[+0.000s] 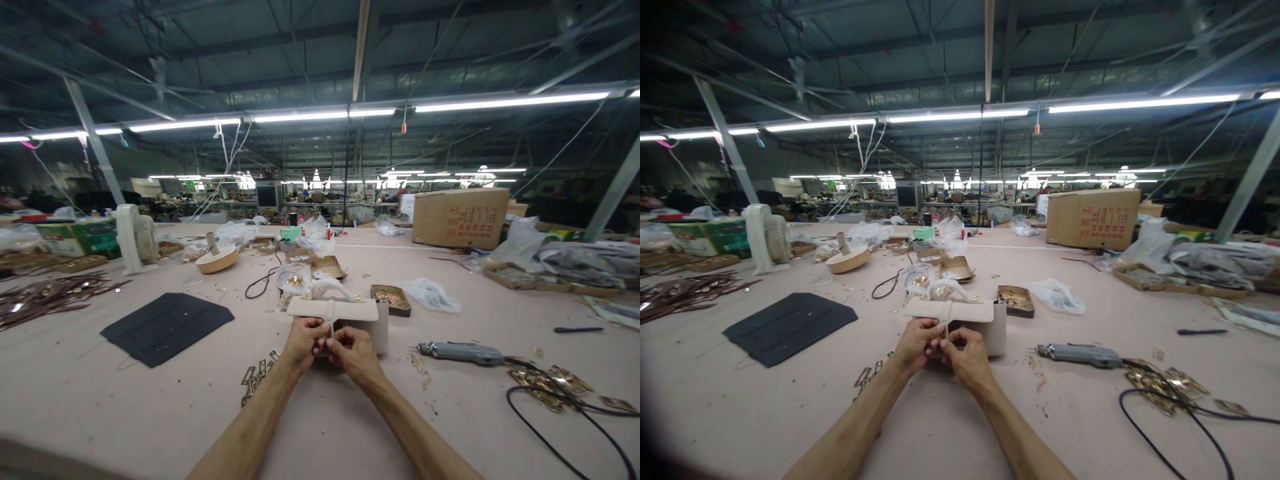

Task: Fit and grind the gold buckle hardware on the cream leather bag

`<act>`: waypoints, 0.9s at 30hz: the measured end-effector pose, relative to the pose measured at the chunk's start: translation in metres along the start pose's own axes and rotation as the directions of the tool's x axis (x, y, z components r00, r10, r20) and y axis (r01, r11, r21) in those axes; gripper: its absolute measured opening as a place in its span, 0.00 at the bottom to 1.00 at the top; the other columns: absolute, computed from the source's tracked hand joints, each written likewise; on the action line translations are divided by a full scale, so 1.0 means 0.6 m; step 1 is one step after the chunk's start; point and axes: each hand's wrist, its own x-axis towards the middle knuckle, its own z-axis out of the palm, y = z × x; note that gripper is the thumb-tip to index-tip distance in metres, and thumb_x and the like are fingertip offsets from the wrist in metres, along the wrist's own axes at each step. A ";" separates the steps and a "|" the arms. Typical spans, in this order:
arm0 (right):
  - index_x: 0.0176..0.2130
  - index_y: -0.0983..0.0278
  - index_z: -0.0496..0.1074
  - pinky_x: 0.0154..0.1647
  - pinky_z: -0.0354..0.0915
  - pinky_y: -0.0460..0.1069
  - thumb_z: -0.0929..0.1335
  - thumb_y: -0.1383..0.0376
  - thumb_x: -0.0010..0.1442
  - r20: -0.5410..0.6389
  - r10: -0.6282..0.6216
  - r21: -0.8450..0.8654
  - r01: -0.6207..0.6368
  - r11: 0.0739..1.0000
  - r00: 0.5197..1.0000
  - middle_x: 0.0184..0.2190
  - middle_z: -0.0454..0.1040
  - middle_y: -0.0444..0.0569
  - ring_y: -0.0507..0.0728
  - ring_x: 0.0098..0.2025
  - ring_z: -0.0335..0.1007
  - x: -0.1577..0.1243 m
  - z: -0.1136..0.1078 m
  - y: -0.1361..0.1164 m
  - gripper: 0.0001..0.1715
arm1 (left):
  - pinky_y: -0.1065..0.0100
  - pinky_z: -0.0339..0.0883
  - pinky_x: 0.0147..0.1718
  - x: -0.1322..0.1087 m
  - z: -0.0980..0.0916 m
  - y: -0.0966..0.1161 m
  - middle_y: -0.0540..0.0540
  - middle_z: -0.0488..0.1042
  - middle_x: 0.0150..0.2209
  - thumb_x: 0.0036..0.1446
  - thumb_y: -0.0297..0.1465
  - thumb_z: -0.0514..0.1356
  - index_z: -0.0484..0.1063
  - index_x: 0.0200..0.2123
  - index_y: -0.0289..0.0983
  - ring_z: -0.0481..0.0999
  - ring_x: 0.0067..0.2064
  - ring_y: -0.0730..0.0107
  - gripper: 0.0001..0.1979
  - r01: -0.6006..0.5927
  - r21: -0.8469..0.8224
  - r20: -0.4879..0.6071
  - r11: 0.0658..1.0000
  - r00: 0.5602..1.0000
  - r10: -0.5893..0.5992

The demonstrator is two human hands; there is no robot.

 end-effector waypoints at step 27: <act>0.27 0.66 0.71 0.24 0.56 0.45 0.78 0.57 0.46 -0.126 -0.038 -0.025 0.035 0.999 0.991 0.21 0.70 0.43 0.50 0.23 0.60 0.009 -0.006 0.009 0.18 | 0.76 0.41 0.14 -0.007 0.008 0.006 0.52 0.63 0.13 0.36 0.41 0.77 0.74 0.22 0.30 0.55 0.14 0.84 0.22 0.024 -0.009 0.007 1.000 1.000 -0.024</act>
